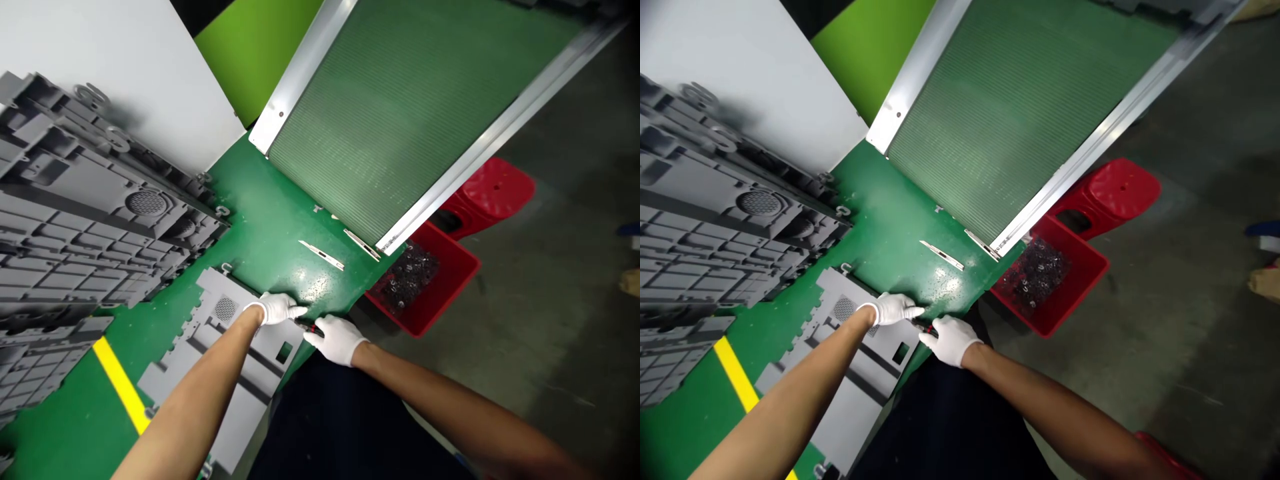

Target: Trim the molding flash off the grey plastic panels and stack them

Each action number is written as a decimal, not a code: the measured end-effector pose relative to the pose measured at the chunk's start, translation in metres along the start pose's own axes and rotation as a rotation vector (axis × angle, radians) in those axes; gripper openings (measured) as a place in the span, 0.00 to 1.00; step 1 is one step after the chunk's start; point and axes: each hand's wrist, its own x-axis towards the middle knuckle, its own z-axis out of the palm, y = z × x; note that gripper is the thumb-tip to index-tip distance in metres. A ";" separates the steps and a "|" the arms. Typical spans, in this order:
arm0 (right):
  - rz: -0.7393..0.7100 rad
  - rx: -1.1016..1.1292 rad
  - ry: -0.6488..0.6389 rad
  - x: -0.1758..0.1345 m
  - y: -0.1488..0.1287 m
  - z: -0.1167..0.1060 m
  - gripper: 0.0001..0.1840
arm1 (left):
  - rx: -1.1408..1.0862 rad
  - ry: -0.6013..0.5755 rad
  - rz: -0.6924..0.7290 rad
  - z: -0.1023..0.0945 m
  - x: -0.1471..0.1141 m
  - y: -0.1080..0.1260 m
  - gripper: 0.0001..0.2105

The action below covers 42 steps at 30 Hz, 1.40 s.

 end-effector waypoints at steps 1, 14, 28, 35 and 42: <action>0.004 -0.010 -0.002 0.000 0.000 0.000 0.34 | -0.004 0.003 -0.004 0.000 0.000 0.001 0.30; 0.021 -0.154 -0.045 0.012 -0.011 0.000 0.39 | -0.012 0.029 0.019 0.002 0.000 0.000 0.31; -0.141 -0.340 -0.144 0.025 -0.005 -0.008 0.38 | 0.004 0.014 0.049 0.004 0.004 -0.005 0.31; -0.089 -0.343 -0.151 0.023 -0.015 -0.020 0.39 | -0.011 0.051 0.060 0.006 0.003 -0.007 0.29; -0.018 -0.242 -0.110 0.020 -0.015 -0.017 0.43 | -0.045 0.091 0.098 0.010 0.002 -0.013 0.24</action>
